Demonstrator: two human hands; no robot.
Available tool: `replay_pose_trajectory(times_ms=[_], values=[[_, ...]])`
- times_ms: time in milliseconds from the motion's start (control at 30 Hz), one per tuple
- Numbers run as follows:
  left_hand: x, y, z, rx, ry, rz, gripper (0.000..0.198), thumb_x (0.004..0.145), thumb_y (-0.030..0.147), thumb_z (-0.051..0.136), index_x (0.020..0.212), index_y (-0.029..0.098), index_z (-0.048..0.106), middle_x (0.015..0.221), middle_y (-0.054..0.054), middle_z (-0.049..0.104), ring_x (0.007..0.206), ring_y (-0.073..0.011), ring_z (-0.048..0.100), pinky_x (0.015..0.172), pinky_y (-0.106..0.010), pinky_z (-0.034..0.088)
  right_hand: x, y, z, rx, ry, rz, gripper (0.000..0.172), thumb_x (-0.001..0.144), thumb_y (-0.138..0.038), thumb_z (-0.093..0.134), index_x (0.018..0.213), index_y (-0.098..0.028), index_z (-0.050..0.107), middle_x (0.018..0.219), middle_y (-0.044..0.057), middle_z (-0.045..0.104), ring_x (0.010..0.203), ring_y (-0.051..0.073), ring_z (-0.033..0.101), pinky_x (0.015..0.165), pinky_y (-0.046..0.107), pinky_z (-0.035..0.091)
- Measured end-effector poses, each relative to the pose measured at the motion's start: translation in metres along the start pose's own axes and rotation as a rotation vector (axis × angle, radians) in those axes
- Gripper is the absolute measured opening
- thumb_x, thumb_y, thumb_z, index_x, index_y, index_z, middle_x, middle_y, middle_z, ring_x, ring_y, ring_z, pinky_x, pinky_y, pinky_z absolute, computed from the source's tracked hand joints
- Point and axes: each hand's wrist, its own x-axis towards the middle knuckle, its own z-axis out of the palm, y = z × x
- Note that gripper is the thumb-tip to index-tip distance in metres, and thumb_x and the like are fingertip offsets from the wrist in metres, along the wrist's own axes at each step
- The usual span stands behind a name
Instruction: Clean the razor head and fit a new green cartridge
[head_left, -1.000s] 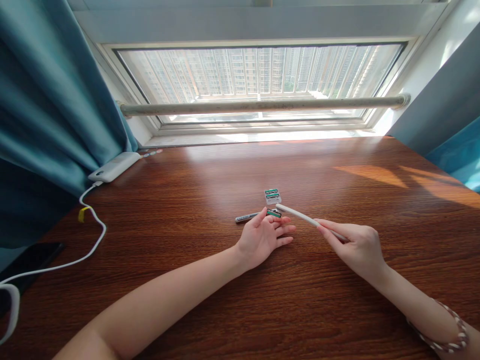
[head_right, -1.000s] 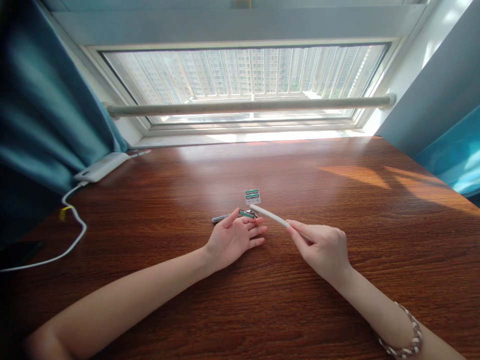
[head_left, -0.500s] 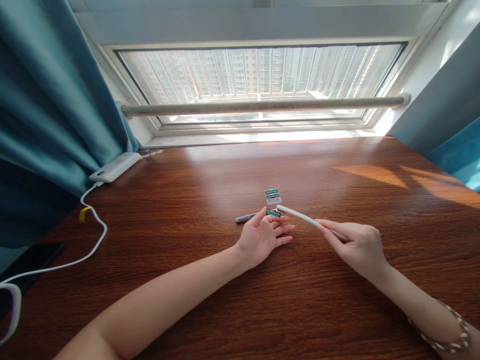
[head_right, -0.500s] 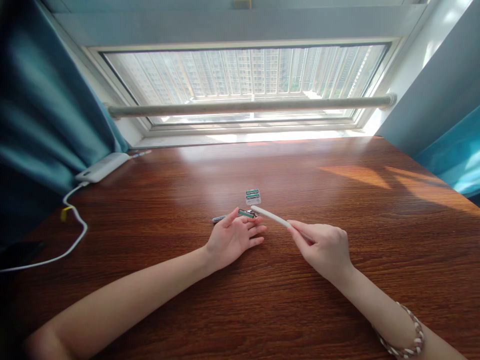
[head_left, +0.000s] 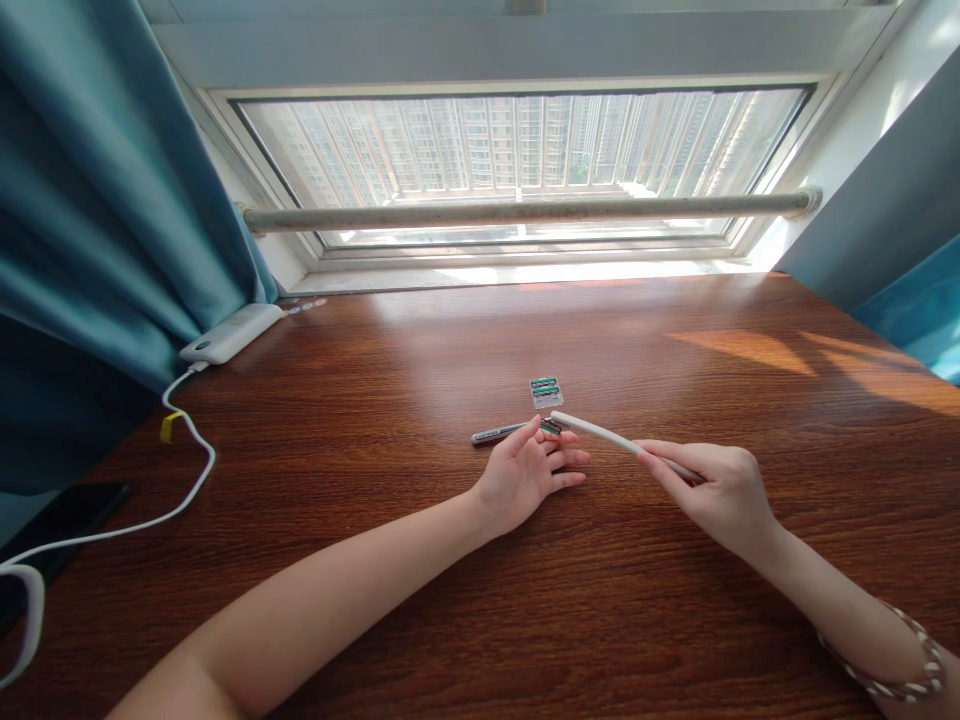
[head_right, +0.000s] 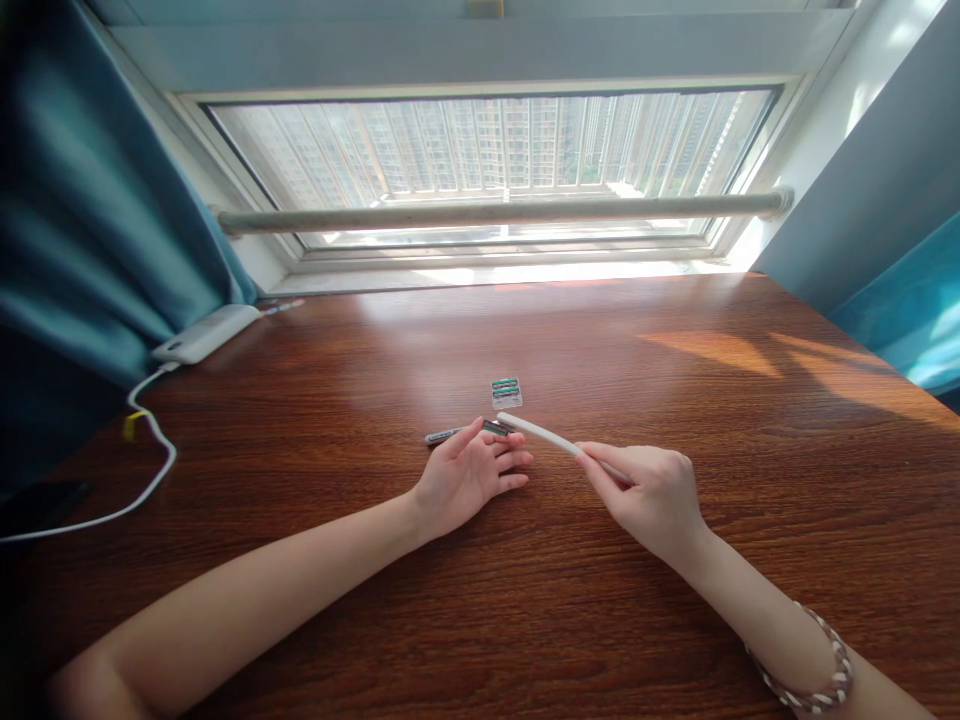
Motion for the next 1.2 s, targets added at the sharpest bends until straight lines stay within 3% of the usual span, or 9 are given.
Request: replay_pose_trajectory(times_ms=[133, 267, 500, 600, 800, 933, 1067, 1200], values=[[0.0, 0.001, 0.0, 0.024, -0.006, 0.006, 0.03, 0.082, 0.038, 0.044, 0.081, 0.013, 0.059, 0.094, -0.008, 0.055, 0.087, -0.0201, 0.055, 0.076, -0.034, 0.042, 0.0, 0.0, 0.0, 0.078, -0.009, 0.031, 0.019, 0.079, -0.032, 0.056, 0.089, -0.023, 0.069, 0.077, 0.002, 0.07, 0.055, 0.012, 0.059, 0.054, 0.022, 0.044], [-0.001, 0.0, 0.002, 0.094, -0.01, 0.043, 0.028, 0.081, 0.038, 0.045, 0.083, 0.013, 0.058, 0.093, -0.008, 0.055, 0.085, -0.0199, 0.056, 0.075, -0.034, 0.043, 0.001, 0.0, -0.002, 0.065, -0.036, 0.038, 0.019, 0.078, -0.033, 0.057, 0.088, -0.024, 0.07, 0.071, 0.002, 0.07, 0.049, 0.011, 0.057, 0.051, 0.022, 0.043], [0.0, -0.002, 0.002, 0.45, 0.065, 0.312, 0.019, 0.076, 0.031, 0.057, 0.086, 0.016, 0.049, 0.081, -0.005, 0.058, 0.082, -0.0181, 0.056, 0.074, -0.033, 0.043, 0.005, 0.0, -0.01, 0.118, -0.035, -0.013, 0.02, 0.078, -0.034, 0.056, 0.086, -0.023, 0.071, 0.067, 0.002, 0.069, 0.047, 0.011, 0.056, 0.047, 0.022, 0.042], [-0.003, -0.002, 0.002, 0.52, 0.069, 0.378, 0.022, 0.072, 0.026, 0.061, 0.088, 0.018, 0.047, 0.092, -0.005, 0.056, 0.083, -0.0167, 0.056, 0.073, -0.031, 0.043, 0.007, 0.001, -0.013, 0.064, 0.007, -0.01, 0.019, 0.078, -0.033, 0.056, 0.087, -0.023, 0.07, 0.06, 0.001, 0.066, 0.046, 0.011, 0.054, 0.048, 0.022, 0.04], [-0.006, 0.001, 0.004, 0.627, 0.066, 0.441, 0.022, 0.072, 0.02, 0.062, 0.089, 0.019, 0.048, 0.095, -0.004, 0.055, 0.083, -0.0146, 0.054, 0.075, -0.027, 0.041, 0.008, 0.003, -0.015, 0.079, -0.022, -0.148, 0.016, 0.077, -0.029, 0.059, 0.088, -0.023, 0.07, 0.052, -0.001, 0.059, 0.044, 0.01, 0.048, 0.048, 0.024, 0.037], [-0.007, 0.0, 0.005, 0.707, 0.083, 0.467, 0.022, 0.071, 0.018, 0.062, 0.09, 0.019, 0.05, 0.09, -0.003, 0.055, 0.083, -0.0143, 0.053, 0.077, -0.027, 0.039, 0.008, 0.006, -0.015, 0.003, 0.037, -0.173, 0.017, 0.077, -0.026, 0.059, 0.09, -0.023, 0.069, 0.054, -0.001, 0.06, 0.045, 0.01, 0.047, 0.05, 0.025, 0.036], [-0.007, -0.001, 0.005, 0.714, 0.104, 0.514, 0.025, 0.066, 0.016, 0.066, 0.087, 0.019, 0.053, 0.098, -0.004, 0.053, 0.087, -0.0146, 0.051, 0.074, -0.025, 0.039, 0.009, 0.008, -0.017, 0.026, -0.032, -0.281, 0.019, 0.076, -0.024, 0.06, 0.094, -0.024, 0.068, 0.055, -0.001, 0.06, 0.046, 0.01, 0.046, 0.051, 0.025, 0.035], [-0.006, 0.0, 0.004, 0.75, 0.085, 0.504, 0.023, 0.068, 0.017, 0.064, 0.089, 0.019, 0.053, 0.098, -0.004, 0.053, 0.088, -0.0151, 0.05, 0.075, -0.025, 0.039, 0.008, 0.01, -0.017, -0.042, 0.057, -0.178, 0.019, 0.076, -0.027, 0.06, 0.093, -0.024, 0.068, 0.059, 0.0, 0.063, 0.05, 0.011, 0.052, 0.056, 0.025, 0.04]])
